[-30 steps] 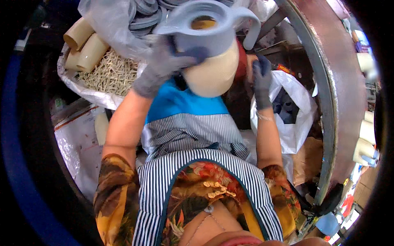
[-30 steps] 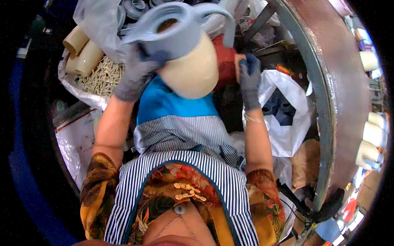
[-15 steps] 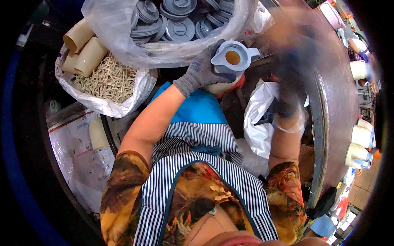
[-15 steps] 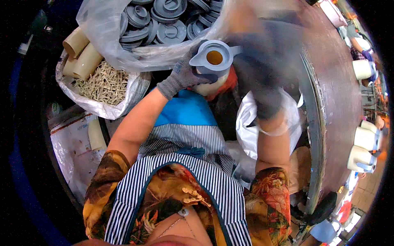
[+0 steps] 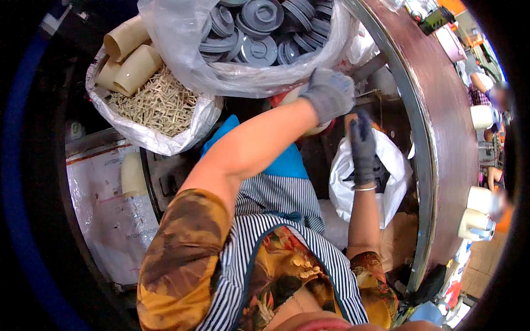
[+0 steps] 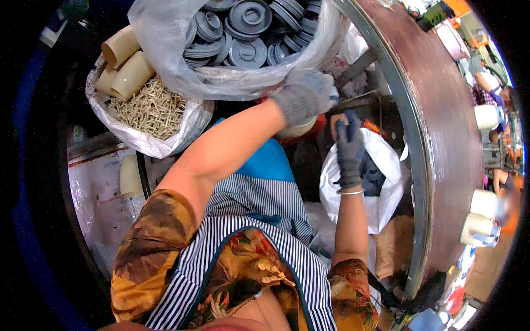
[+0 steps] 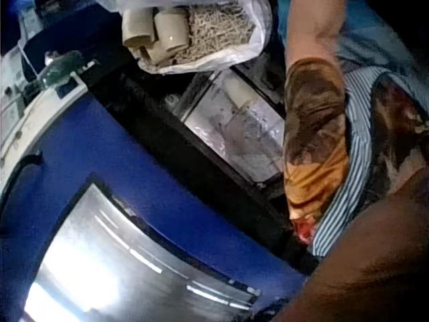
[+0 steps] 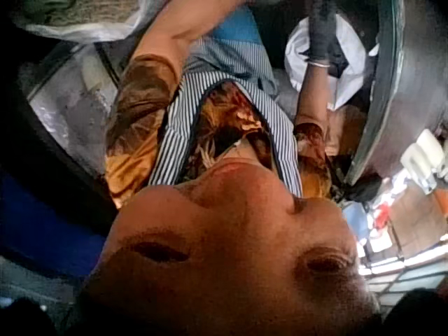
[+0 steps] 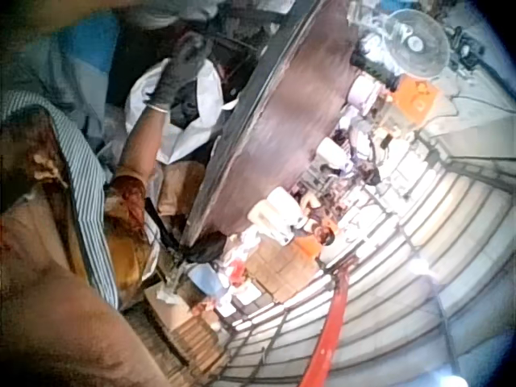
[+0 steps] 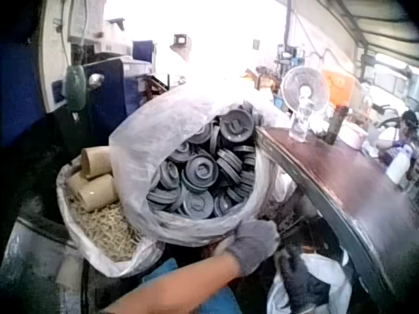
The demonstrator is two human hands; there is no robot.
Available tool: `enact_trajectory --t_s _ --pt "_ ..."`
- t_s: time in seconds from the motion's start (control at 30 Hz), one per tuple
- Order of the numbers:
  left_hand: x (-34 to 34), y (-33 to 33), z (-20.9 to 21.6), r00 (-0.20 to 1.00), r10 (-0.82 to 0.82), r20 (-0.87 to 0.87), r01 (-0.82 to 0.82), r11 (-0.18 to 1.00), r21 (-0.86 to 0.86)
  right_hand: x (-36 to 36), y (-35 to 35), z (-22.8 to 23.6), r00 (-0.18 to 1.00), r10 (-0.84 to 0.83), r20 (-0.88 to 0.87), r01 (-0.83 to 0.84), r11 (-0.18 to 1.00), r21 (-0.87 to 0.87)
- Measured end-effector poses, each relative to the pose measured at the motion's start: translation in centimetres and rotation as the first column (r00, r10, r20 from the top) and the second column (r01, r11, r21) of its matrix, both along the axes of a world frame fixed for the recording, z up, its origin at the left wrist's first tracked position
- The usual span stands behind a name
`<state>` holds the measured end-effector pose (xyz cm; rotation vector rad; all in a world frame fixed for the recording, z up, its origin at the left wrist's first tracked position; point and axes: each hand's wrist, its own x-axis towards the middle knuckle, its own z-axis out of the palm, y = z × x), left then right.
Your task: The person repeatedly picks up a beige plastic container and a grey lid, aligns them, and presses the lid onto the container to secure it. The person then places the assembled container into a white bag filled with packing material. This process is repeated multiple times with different containers.
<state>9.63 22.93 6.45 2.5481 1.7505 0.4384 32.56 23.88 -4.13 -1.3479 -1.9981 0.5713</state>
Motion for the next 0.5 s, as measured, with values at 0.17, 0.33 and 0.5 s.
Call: enact_trajectory --t_s 0.17,0.33,0.5 --pt "-15.4 -11.0 1.1 0.712 0.376 0.593 -0.431 0.901 -0.053 -5.9 0.2 -3.4 0.89 0.158 0.428 -0.315 0.892 0.325" --pt "-21.9 -16.6 0.6 0.308 0.574 0.759 -0.517 0.771 -0.373 -10.8 2.1 -6.4 0.884 0.238 0.403 -0.375 0.876 0.305" --pt "-22.9 -15.1 -2.1 0.866 0.298 0.401 -0.366 0.925 0.104 -10.4 -0.3 -3.2 0.93 0.194 0.312 -0.287 0.914 0.287"
